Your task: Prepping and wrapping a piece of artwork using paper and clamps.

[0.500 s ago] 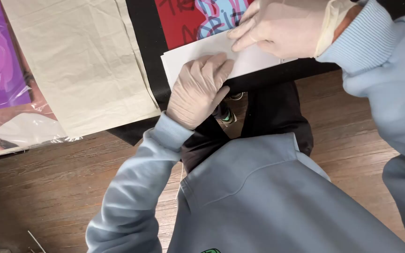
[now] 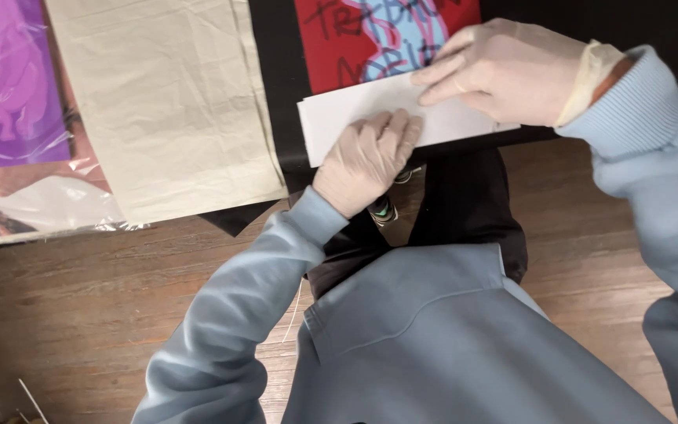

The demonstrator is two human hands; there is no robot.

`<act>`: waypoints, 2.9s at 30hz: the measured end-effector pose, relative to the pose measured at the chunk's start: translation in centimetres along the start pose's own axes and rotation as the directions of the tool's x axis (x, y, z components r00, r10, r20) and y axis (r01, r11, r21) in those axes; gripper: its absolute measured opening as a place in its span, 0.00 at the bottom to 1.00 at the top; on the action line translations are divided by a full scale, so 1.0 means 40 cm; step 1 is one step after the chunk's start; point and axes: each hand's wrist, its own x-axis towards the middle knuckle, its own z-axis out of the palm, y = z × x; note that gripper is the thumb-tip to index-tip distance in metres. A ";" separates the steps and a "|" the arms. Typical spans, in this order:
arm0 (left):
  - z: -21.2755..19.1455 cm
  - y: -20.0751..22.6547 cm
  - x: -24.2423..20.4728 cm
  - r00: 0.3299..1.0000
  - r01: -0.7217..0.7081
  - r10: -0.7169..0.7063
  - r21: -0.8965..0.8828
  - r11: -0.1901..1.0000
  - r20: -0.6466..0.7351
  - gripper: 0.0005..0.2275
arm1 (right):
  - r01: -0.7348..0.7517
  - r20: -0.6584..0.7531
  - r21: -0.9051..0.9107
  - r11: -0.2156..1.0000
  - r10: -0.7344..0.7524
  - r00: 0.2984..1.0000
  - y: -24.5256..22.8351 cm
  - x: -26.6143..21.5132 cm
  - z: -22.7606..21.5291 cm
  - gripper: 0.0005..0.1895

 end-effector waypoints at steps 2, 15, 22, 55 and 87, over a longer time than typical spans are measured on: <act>-0.008 -0.008 0.002 1.000 -0.012 0.012 -0.013 1.000 -0.002 0.20 | -0.009 0.022 0.051 0.999 0.008 1.000 -0.001 0.009 -0.011 0.18; -0.002 -0.022 0.007 0.993 -0.004 -0.011 -0.126 0.992 -0.116 0.20 | -0.368 -0.032 0.537 0.759 0.455 0.890 0.224 0.461 -0.131 0.17; -0.027 -0.038 0.022 0.993 0.020 -0.024 -0.034 0.999 -0.115 0.16 | -0.651 -0.148 0.176 0.738 0.674 0.724 0.358 0.828 -0.015 0.29; -0.006 -0.042 0.027 0.986 -0.166 0.165 0.033 0.986 0.020 0.18 | -0.784 -0.036 -0.419 0.457 0.855 0.518 0.057 -0.300 -0.011 0.47; -0.042 -0.050 0.065 0.979 -0.204 0.201 0.197 0.959 0.035 0.14 | -0.307 0.365 0.923 -0.230 0.775 0.516 -0.333 -0.266 0.195 0.26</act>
